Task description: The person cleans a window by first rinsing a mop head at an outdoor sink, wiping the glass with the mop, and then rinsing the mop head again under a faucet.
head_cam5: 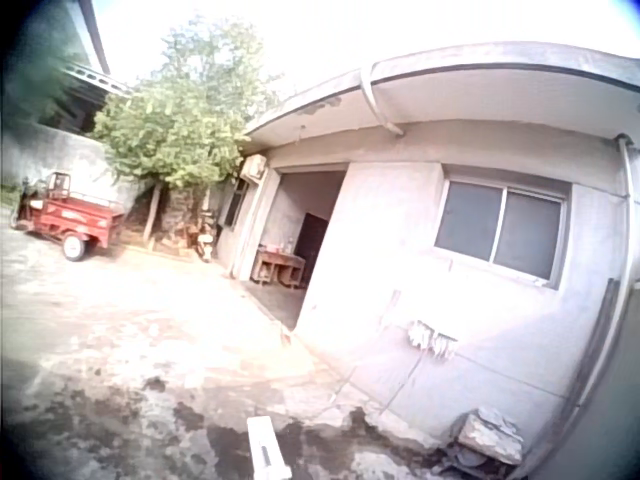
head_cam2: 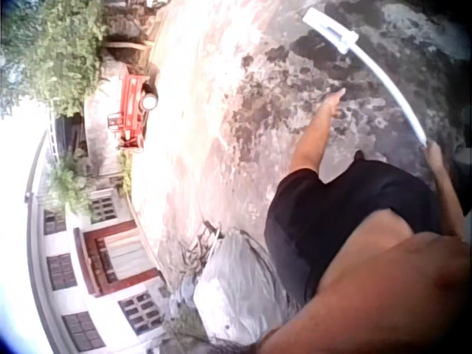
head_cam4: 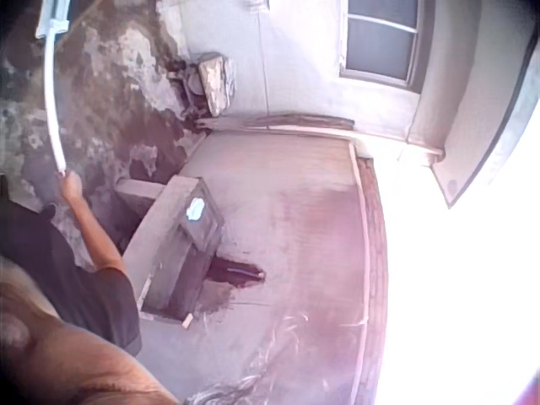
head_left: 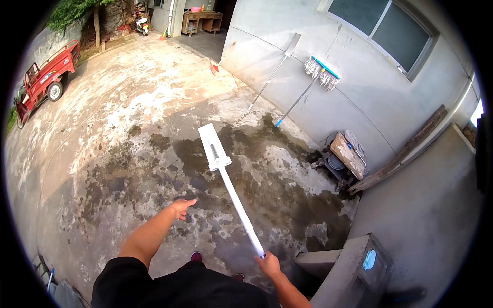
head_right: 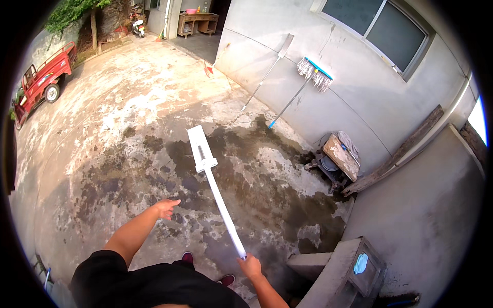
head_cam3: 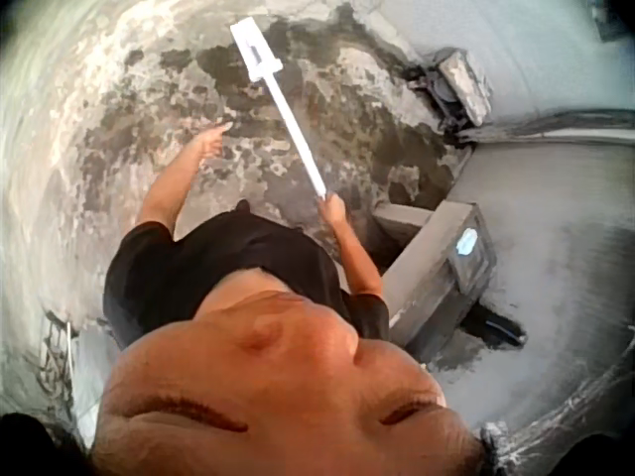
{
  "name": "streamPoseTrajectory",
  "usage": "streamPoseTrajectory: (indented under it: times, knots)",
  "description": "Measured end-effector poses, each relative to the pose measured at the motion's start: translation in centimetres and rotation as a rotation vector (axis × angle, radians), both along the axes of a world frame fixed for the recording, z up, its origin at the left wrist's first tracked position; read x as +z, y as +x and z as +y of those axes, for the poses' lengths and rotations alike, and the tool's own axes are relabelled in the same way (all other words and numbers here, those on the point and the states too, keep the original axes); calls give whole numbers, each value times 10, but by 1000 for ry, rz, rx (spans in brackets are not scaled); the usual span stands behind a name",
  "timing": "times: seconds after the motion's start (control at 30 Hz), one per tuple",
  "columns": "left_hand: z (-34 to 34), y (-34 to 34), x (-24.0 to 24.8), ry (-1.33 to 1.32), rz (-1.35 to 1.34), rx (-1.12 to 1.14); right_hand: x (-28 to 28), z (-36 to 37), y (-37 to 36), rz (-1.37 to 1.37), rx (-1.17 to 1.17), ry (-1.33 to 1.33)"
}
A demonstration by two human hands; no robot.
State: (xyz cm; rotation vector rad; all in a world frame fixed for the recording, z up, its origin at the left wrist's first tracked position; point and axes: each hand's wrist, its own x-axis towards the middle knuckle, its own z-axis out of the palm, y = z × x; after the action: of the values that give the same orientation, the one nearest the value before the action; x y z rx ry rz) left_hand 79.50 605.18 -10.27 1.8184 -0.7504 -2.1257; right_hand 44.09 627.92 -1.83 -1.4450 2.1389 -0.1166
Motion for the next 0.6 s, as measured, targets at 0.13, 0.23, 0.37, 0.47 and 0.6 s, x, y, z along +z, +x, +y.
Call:
streamPoseTrajectory:
  times: [0.13,0.23,0.37,0.47,0.6]
  knots:
    - [19,-55,-17,153,551,432,9,-60,57,52,267,14]
    - [11,-62,-17,158,663,940,7,-89,85,150,475,-67]
    - [7,-21,-73,267,633,1263,8,-115,93,246,857,-330]
    - [21,29,-114,372,532,1451,25,-117,69,461,1025,-162]
    - [58,79,-159,430,397,1527,65,-106,2,560,971,-78]
